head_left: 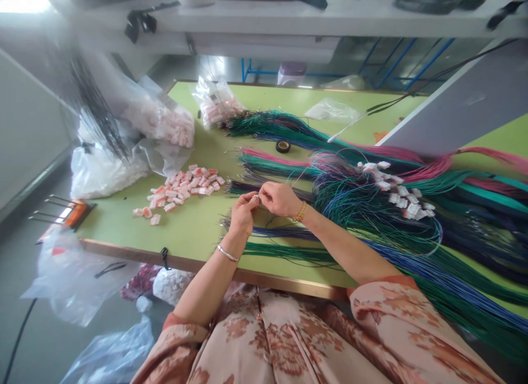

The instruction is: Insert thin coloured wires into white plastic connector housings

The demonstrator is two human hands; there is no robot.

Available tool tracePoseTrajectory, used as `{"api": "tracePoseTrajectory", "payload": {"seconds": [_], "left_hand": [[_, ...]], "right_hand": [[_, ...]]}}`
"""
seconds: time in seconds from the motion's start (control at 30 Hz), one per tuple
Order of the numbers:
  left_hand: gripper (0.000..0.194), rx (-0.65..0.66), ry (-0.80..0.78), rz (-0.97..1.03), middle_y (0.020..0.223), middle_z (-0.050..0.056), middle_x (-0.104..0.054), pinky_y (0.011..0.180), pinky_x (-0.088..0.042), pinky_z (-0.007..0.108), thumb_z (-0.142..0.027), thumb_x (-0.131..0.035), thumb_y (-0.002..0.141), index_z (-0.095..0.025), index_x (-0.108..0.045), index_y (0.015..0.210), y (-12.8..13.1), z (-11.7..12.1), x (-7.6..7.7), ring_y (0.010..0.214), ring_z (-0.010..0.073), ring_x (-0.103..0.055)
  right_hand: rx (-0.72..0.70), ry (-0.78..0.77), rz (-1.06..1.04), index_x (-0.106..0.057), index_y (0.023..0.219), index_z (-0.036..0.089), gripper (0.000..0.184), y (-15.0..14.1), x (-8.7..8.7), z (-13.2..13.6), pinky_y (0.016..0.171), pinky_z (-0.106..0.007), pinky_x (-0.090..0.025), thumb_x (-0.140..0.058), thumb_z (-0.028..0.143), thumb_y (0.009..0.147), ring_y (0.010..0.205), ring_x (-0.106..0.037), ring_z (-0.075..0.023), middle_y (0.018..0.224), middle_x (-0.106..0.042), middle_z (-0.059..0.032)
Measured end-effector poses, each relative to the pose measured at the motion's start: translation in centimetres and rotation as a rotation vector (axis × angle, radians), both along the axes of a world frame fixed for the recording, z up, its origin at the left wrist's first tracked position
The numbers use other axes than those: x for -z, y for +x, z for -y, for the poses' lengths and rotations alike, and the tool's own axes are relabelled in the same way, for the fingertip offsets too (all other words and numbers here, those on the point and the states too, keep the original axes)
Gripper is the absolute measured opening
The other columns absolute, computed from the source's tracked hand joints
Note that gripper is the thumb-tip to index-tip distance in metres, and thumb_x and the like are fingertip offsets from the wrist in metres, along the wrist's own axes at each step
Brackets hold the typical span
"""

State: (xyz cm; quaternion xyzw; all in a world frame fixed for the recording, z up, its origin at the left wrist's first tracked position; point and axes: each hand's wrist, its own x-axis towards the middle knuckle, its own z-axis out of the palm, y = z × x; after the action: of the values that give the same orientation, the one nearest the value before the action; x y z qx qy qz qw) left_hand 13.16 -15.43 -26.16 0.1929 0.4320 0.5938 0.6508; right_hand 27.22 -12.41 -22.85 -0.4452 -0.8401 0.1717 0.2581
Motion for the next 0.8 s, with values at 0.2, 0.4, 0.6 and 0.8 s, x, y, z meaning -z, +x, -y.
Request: {"api": "tracePoseTrajectory", "payload": {"seconds": [0.2, 0.4, 0.6, 0.8], "left_hand": [[0.025, -0.02, -0.028, -0.015, 0.069, -0.001, -0.066, 0.068, -0.041, 0.024, -0.017, -0.081, 0.057, -0.015, -0.07, 0.079, -0.1, 0.0, -0.1, 0.063, 0.0075, -0.056], [0.025, -0.009, -0.038, -0.092, 0.067, 0.0, -0.066, 0.068, -0.042, 0.025, -0.018, -0.083, 0.053, -0.014, -0.069, 0.074, 0.2, 0.2, 0.0, 0.063, 0.0092, -0.057], [0.023, -0.016, 0.007, -0.029, 0.071, 0.0, -0.066, 0.066, -0.042, 0.022, -0.021, -0.082, 0.061, -0.015, -0.069, 0.08, 0.3, 0.0, -0.3, 0.063, 0.008, -0.056], [0.032, 0.036, -0.065, 0.082, 0.113, 0.009, -0.068, 0.086, -0.049, 0.028, -0.038, -0.069, 0.082, -0.02, -0.067, 0.108, 0.1, -0.1, -0.8, 0.091, 0.0153, -0.066]], "right_hand": [[0.003, -0.017, 0.058, -0.062, 0.079, 0.017, 0.014, 0.0, 0.1, 0.3, 0.064, -0.026, -0.035, -0.05, 0.02, 0.084, 0.066, -0.052, -0.0147, 0.077, -0.066, -0.0057], [0.031, 0.002, 0.175, -0.061, 0.078, 0.017, 0.015, -0.4, 0.2, 0.8, 0.064, -0.028, -0.034, -0.048, 0.021, 0.085, 0.069, -0.055, -0.017, 0.079, -0.066, -0.008], [0.038, 0.011, 0.089, -0.06, 0.103, 0.016, 0.034, 0.4, -1.0, 1.3, 0.074, -0.03, -0.04, -0.066, 0.033, 0.074, 0.085, -0.06, -0.0209, 0.096, -0.067, -0.0082], [0.132, 0.059, -0.174, -0.06, 0.104, 0.02, 0.026, 3.6, -3.3, 1.9, 0.072, -0.03, -0.046, -0.06, 0.024, 0.078, 0.07, -0.061, -0.0164, 0.08, -0.067, -0.0025]]}}
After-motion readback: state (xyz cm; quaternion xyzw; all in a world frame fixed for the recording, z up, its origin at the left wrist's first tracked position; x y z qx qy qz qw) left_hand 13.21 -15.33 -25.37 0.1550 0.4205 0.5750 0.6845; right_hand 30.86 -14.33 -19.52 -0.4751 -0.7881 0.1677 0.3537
